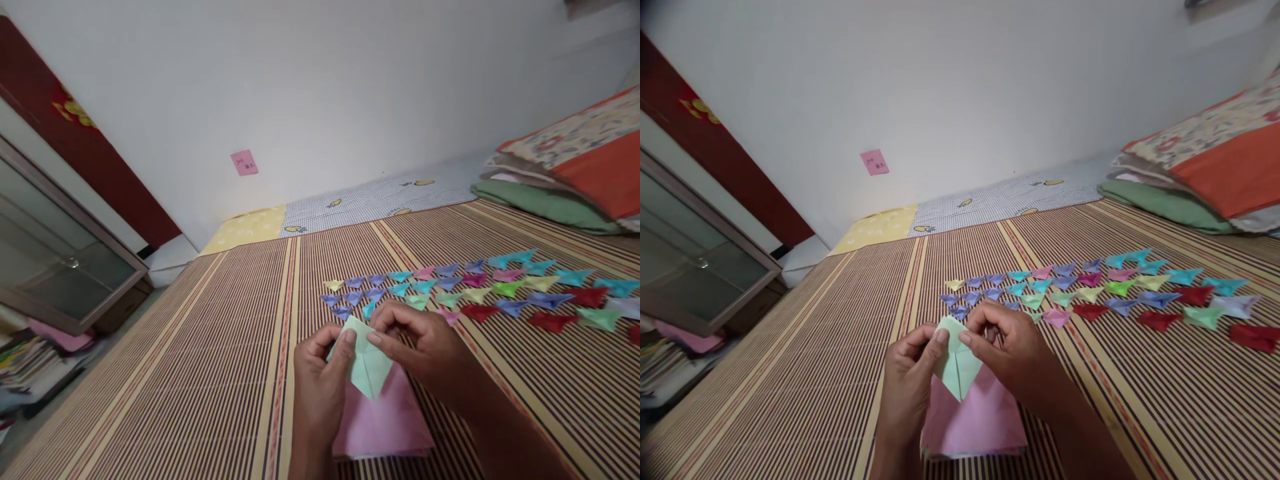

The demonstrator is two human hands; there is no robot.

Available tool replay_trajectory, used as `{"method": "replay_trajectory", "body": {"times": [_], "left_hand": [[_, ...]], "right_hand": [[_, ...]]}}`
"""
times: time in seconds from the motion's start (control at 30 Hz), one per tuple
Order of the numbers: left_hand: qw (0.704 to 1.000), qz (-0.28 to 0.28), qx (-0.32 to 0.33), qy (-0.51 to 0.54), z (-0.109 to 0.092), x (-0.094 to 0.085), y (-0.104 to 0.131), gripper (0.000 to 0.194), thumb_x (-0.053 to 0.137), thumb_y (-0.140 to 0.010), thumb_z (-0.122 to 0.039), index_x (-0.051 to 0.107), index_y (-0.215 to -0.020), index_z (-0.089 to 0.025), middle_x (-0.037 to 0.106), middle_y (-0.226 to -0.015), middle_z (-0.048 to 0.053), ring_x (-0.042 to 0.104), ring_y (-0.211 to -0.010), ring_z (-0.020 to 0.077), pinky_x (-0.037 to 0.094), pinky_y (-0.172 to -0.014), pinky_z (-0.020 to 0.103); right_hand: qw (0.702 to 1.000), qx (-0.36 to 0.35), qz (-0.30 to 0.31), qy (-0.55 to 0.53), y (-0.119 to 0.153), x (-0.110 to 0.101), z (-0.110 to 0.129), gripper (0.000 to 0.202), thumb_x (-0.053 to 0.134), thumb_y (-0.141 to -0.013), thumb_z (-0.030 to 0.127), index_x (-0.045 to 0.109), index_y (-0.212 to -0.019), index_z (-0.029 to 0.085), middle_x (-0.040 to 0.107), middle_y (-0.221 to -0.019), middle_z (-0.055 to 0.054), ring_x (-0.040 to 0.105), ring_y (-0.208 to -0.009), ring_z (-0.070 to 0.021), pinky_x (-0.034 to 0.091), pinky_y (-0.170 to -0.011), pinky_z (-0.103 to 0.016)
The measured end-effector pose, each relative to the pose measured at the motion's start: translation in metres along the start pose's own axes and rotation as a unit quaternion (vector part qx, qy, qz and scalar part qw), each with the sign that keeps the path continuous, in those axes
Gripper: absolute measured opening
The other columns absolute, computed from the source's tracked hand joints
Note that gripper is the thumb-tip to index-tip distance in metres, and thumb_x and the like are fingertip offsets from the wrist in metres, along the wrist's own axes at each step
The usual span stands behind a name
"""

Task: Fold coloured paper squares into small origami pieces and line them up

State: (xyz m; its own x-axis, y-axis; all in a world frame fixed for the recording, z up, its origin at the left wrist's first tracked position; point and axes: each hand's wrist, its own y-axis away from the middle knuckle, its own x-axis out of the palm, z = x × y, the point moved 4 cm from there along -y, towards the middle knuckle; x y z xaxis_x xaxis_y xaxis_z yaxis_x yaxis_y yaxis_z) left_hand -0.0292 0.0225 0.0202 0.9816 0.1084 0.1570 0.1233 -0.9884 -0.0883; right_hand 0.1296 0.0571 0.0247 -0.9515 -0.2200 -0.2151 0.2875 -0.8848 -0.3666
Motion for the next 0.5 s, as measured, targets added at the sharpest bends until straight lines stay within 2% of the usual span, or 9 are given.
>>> {"method": "replay_trajectory", "body": {"times": [0.1,0.13,0.27,0.5], "left_hand": [[1.0,0.001,-0.006,-0.001,0.001,0.0,0.001,0.032,0.077,-0.085,-0.041,0.068,-0.069,-0.014,0.057,-0.064,-0.001,0.047,-0.057,0.0095,0.04,-0.053,0.019],[1.0,0.004,-0.007,-0.004,0.001,0.0,0.001,0.032,0.077,-0.085,-0.041,0.068,-0.07,-0.014,0.057,-0.064,-0.001,0.047,-0.057,0.0096,0.04,-0.053,0.019],[0.999,0.018,0.008,-0.04,-0.002,0.003,0.001,0.031,0.074,-0.087,-0.04,0.068,-0.07,-0.014,0.056,-0.064,-0.001,0.046,-0.059,0.0104,0.039,-0.054,0.02],[0.993,0.023,0.05,-0.108,-0.007,0.004,0.003,0.03,0.069,-0.09,-0.037,0.068,-0.069,-0.015,0.055,-0.065,-0.001,0.046,-0.061,0.0122,0.038,-0.055,0.022]], "right_hand": [[1.0,-0.023,-0.021,-0.005,0.0,-0.001,0.004,0.002,0.069,-0.09,0.025,0.066,-0.09,0.024,0.065,-0.087,0.001,0.06,-0.08,-0.0175,0.046,-0.073,-0.033],[0.999,-0.042,-0.025,-0.006,0.0,-0.002,0.006,0.003,0.069,-0.09,0.023,0.067,-0.092,0.024,0.066,-0.091,0.0,0.062,-0.085,-0.0181,0.047,-0.077,-0.033],[0.994,-0.105,-0.027,-0.011,0.0,-0.005,0.012,0.008,0.069,-0.092,0.019,0.068,-0.087,0.025,0.068,-0.095,0.001,0.065,-0.098,-0.0181,0.049,-0.087,-0.032],[0.992,-0.123,-0.028,-0.013,0.001,-0.007,0.013,0.011,0.071,-0.09,0.016,0.067,-0.086,0.025,0.068,-0.094,0.001,0.065,-0.097,-0.0167,0.049,-0.086,-0.03]]}}
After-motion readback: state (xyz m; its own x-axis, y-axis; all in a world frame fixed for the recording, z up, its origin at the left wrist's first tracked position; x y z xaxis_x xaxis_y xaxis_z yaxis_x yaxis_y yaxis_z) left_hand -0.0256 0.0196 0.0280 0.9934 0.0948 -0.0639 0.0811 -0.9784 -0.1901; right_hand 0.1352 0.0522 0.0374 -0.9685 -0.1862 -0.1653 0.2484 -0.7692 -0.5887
